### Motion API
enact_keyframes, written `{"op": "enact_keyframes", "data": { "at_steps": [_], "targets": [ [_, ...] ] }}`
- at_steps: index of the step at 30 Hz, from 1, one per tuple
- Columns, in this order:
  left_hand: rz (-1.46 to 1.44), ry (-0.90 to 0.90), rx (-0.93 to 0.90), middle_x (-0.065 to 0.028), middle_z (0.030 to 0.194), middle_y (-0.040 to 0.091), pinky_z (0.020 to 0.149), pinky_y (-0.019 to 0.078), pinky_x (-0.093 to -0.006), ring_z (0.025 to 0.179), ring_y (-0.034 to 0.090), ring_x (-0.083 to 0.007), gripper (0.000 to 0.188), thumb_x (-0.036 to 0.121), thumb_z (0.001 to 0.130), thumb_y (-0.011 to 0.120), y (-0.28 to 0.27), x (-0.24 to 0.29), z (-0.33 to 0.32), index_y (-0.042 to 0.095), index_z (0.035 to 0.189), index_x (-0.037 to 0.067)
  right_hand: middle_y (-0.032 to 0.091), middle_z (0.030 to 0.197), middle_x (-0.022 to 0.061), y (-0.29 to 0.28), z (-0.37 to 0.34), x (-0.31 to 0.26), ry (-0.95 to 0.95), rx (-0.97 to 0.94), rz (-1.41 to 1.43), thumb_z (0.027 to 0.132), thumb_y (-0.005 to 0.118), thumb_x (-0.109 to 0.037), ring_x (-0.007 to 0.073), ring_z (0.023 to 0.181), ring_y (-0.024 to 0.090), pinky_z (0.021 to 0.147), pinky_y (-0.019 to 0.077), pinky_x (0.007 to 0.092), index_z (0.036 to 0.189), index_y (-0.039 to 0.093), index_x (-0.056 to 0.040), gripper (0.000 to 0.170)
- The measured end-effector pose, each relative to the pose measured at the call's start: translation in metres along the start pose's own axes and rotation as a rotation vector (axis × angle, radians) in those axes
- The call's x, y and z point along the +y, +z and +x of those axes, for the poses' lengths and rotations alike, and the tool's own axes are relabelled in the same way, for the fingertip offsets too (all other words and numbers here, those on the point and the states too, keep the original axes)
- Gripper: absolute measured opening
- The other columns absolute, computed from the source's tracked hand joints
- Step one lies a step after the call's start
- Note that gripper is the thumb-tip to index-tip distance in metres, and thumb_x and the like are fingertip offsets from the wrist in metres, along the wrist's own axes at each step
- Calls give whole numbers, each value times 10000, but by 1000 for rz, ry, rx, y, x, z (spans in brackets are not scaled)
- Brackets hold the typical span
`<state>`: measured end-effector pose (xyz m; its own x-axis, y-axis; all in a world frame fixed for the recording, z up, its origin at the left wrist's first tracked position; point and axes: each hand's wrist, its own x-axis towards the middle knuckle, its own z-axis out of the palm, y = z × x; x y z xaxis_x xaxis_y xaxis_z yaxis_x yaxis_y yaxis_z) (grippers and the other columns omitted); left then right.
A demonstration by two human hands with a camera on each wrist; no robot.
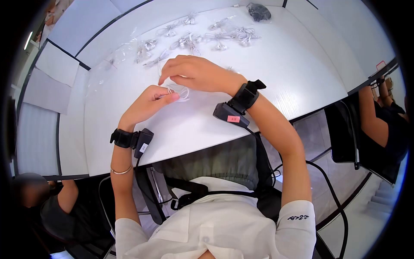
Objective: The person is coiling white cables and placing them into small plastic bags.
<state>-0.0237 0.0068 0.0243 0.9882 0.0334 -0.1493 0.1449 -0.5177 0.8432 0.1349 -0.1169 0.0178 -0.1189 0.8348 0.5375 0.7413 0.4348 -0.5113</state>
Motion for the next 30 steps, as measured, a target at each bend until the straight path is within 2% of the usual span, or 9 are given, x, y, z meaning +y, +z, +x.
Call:
{"op": "enact_keyframes", "data": {
  "at_steps": [4, 7, 8, 11, 15, 18, 21, 24, 30],
  "targets": [
    [85, -46, -11, 48, 571, 291, 484, 229, -245, 546, 259, -62, 335, 269, 881, 547, 4, 3, 0, 538, 687, -4, 575, 988, 99, -2, 0, 1, 152, -94, 315, 918, 426, -246, 201, 899, 524, 811, 410, 319, 964, 603, -19, 291],
    [100, 10, -11, 26, 567, 329, 489, 258, -252, 542, 291, -81, 314, 256, 874, 553, 10, -2, 1, 578, 725, -19, 578, 962, 134, 5, -1, -2, 469, -225, 315, 915, 439, -321, 204, 869, 531, 774, 416, 305, 966, 589, 19, 375],
    [110, 45, -11, 21, 569, 350, 492, 269, -254, 543, 304, -88, 306, 252, 871, 556, 11, -6, 2, 587, 736, -21, 585, 841, 138, 6, 1, -6, 514, -249, 270, 896, 461, -363, 220, 801, 537, 748, 418, 299, 866, 600, 34, 421],
    [96, 137, 30, -5, 561, 402, 496, 295, -270, 534, 330, -105, 293, 241, 859, 566, 13, -5, 1, 591, 745, -29, 556, 665, 110, 6, 5, -6, 528, -318, 184, 896, 458, -372, 212, 717, 520, 750, 419, 297, 709, 585, 33, 464],
    [287, -21, 51, -75, 544, 446, 492, 317, -304, 504, 342, -146, 297, 236, 844, 577, 5, 6, -1, 577, 731, -39, 482, 518, 66, 10, 5, 3, 104, 64, -32, 865, 531, -296, 197, 607, 469, 675, 409, 319, 591, 552, -19, 390],
    [363, -9, 273, -140, 535, 448, 485, 326, -337, 476, 362, -219, 295, 222, 842, 565, 9, 7, -1, 563, 711, -42, 479, 517, 53, -1, 8, -12, 168, -81, -131, 847, 561, -267, 190, 573, 479, 648, 411, 323, 617, 557, -39, 324],
    [567, 22, 462, -166, 543, 514, 471, 373, -387, 507, 508, -326, 353, 288, 854, 529, 4, -8, 5, 548, 651, -1, 495, 525, 47, 2, 9, -19, 231, 2, -212, 847, 565, -279, 181, 526, 487, 604, 425, 292, 656, 554, -43, 304],
    [601, -45, 581, -160, 524, 509, 446, 363, -390, 478, 501, -317, 352, 282, 857, 528, 3, -5, 6, 526, 637, 7, 528, 558, 48, 0, 10, -18, 356, 32, -158, 844, 574, -265, 170, 505, 502, 534, 416, 262, 709, 558, -43, 261],
    [644, -2, 806, -162, 512, 473, 444, 340, -379, 472, 473, -330, 245, 206, 853, 536, 6, 0, 8, 523, 701, 15, 560, 626, 49, 7, 11, -18, 261, 165, 58, 826, 593, -161, 148, 539, 516, 537, 417, 252, 769, 562, -18, 157]
  ]
}}
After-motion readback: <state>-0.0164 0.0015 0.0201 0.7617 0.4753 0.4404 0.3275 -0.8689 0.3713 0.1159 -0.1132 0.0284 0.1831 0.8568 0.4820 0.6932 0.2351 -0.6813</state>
